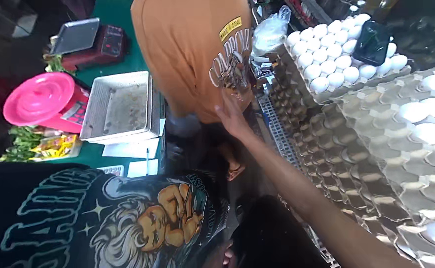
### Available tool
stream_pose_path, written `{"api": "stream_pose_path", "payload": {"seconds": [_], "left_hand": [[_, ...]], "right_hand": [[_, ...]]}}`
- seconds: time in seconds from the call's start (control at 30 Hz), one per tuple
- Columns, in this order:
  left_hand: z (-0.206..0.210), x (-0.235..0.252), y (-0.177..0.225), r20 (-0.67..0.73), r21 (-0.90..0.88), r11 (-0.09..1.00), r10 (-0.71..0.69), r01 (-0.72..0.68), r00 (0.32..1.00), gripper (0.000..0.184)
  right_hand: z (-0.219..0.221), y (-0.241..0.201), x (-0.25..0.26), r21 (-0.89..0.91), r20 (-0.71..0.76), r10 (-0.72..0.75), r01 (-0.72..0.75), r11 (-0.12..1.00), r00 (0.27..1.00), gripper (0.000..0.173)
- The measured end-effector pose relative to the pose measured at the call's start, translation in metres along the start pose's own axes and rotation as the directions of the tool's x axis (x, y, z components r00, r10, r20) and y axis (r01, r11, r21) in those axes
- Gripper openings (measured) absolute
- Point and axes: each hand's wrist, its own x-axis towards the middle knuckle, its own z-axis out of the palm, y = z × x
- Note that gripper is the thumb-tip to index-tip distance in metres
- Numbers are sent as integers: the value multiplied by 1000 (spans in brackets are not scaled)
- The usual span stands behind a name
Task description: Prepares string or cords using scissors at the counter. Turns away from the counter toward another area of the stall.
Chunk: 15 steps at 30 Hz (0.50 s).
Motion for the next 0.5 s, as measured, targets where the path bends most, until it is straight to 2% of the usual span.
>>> {"api": "stream_pose_path", "payload": {"seconds": [0.1, 0.2, 0.27, 0.37, 0.5], "left_hand": [[-3, 32, 5, -1, 0, 998, 66, -66, 998, 39], [-7, 63, 14, 30, -24, 996, 88, -87, 996, 42], [-11, 81, 20, 81, -83, 996, 43, -36, 996, 43], [-11, 113, 23, 115, -123, 990, -58, 72, 992, 45], [-30, 164, 43, 100, -131, 979, -147, 159, 984, 45]], "right_hand": [[9, 53, -51, -117, 208, 94, -71, 991, 974, 50], [16, 110, -75, -203, 357, 342, -285, 937, 869, 44], [12, 138, -75, -301, 353, 438, -343, 890, 827, 46], [-5, 170, -42, -418, 237, 462, -339, 842, 855, 47], [-25, 189, 40, -379, 132, 466, -390, 839, 875, 45]]}}
